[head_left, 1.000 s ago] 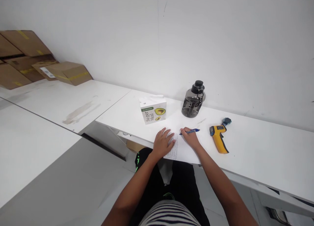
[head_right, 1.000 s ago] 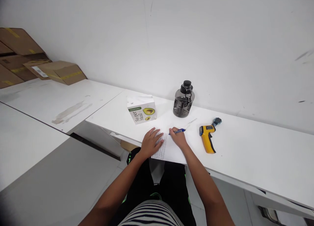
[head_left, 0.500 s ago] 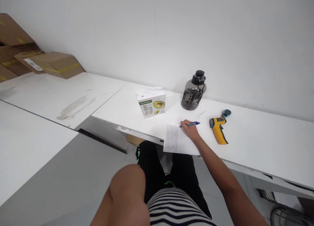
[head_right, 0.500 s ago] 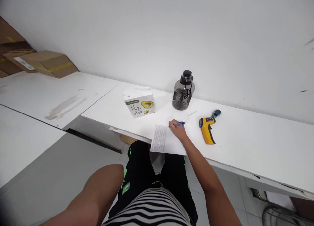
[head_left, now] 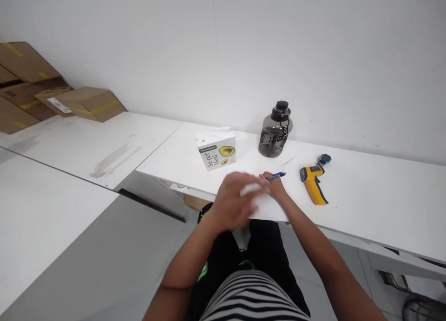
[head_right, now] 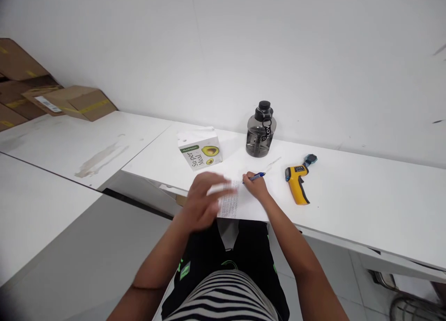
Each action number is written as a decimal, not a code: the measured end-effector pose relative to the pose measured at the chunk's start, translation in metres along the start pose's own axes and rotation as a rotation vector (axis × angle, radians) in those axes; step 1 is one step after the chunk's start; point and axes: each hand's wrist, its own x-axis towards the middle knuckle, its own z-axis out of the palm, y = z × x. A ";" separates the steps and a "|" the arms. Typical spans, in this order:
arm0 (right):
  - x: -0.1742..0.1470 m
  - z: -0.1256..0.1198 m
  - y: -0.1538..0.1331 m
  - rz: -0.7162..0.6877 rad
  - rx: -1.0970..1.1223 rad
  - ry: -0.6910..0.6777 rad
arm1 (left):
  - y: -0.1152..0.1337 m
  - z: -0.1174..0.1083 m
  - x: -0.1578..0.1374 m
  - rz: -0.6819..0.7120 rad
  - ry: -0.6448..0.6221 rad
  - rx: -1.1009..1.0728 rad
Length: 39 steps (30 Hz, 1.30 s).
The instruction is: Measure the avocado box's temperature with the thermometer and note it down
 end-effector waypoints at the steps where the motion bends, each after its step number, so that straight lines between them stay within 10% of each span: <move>1: 0.000 -0.001 0.000 -0.001 0.009 0.010 | -0.014 0.005 0.010 0.012 -0.054 0.072; 9: 0.000 -0.001 -0.002 0.049 0.061 0.130 | -0.096 0.041 0.002 -0.151 -0.194 0.454; 39: 0.008 0.007 0.011 0.090 -0.097 0.249 | -0.109 0.035 -0.005 -0.220 -0.119 0.290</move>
